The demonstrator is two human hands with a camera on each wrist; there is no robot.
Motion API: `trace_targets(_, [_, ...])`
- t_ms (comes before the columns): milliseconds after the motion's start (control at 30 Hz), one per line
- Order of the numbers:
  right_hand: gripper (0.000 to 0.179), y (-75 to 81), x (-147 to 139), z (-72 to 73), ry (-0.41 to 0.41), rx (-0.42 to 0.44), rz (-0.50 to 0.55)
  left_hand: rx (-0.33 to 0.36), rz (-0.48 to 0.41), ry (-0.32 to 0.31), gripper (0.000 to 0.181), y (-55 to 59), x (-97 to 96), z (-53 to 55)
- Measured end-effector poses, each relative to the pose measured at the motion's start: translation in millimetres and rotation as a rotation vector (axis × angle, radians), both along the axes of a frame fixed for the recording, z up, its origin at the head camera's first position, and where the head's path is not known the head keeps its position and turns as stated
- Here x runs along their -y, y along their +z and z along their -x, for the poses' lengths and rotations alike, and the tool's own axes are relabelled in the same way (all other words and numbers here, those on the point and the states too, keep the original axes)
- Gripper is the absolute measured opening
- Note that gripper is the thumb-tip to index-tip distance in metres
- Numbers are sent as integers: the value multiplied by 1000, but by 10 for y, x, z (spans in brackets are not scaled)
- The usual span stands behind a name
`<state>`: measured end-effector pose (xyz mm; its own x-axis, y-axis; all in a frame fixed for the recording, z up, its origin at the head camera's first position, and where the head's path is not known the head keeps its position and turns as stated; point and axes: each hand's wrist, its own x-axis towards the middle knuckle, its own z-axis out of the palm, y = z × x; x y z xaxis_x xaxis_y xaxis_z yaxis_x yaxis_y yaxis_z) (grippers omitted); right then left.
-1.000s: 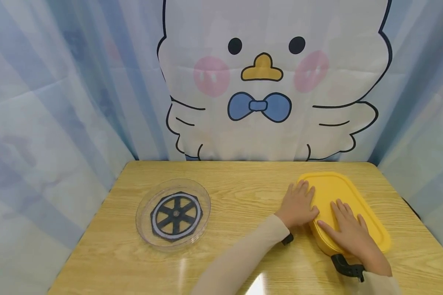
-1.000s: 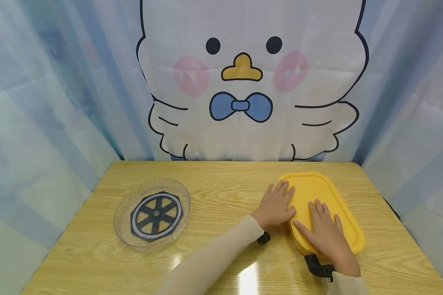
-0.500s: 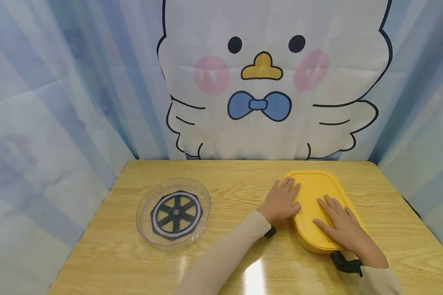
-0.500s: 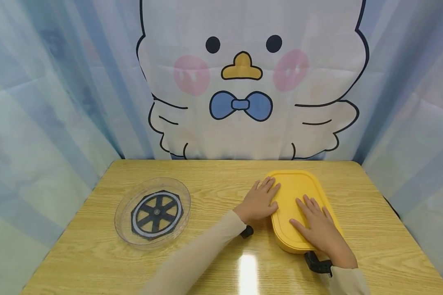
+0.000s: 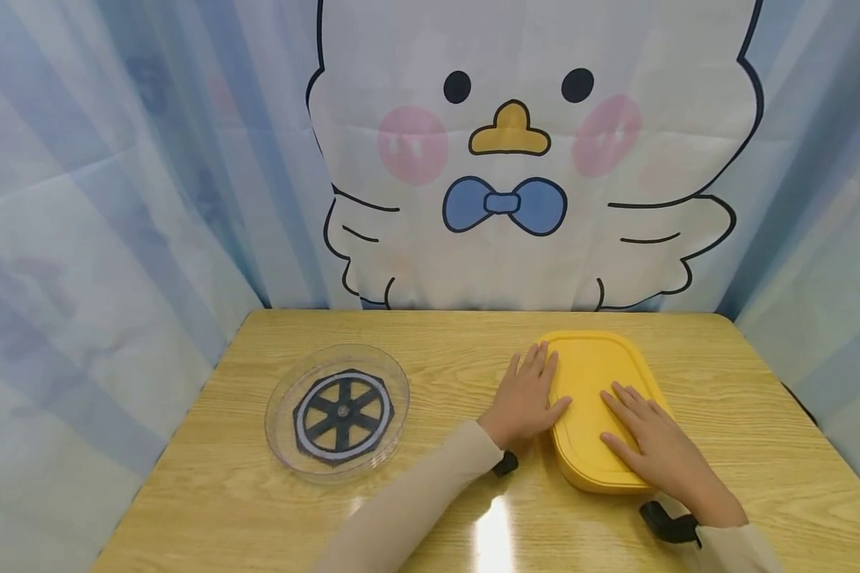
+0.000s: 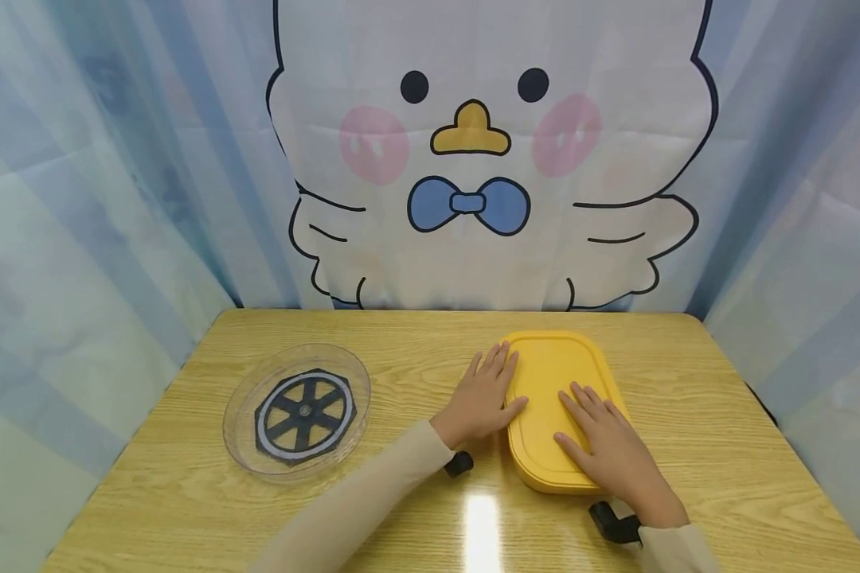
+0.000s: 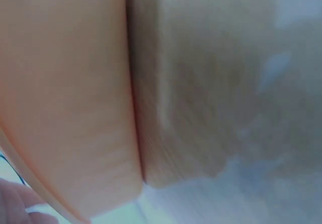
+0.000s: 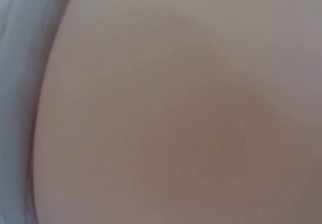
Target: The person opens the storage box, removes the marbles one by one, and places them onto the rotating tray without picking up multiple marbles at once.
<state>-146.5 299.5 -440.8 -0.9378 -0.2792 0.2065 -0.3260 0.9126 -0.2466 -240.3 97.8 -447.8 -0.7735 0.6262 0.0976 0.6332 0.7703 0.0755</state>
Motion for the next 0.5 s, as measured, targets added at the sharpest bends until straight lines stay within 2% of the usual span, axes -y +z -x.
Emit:
trace_targets(100, [62,4,19,8,2,-9,-2,-23,27,15,73,-6,22,-106])
trace_targets(200, [62,6,30,17,12,-23,4,-10,31,9,71,-13,54,-180])
trace_targets(500, [56,-35,47,37,90,-105,34,37,-5,2,65,-17,241,-223])
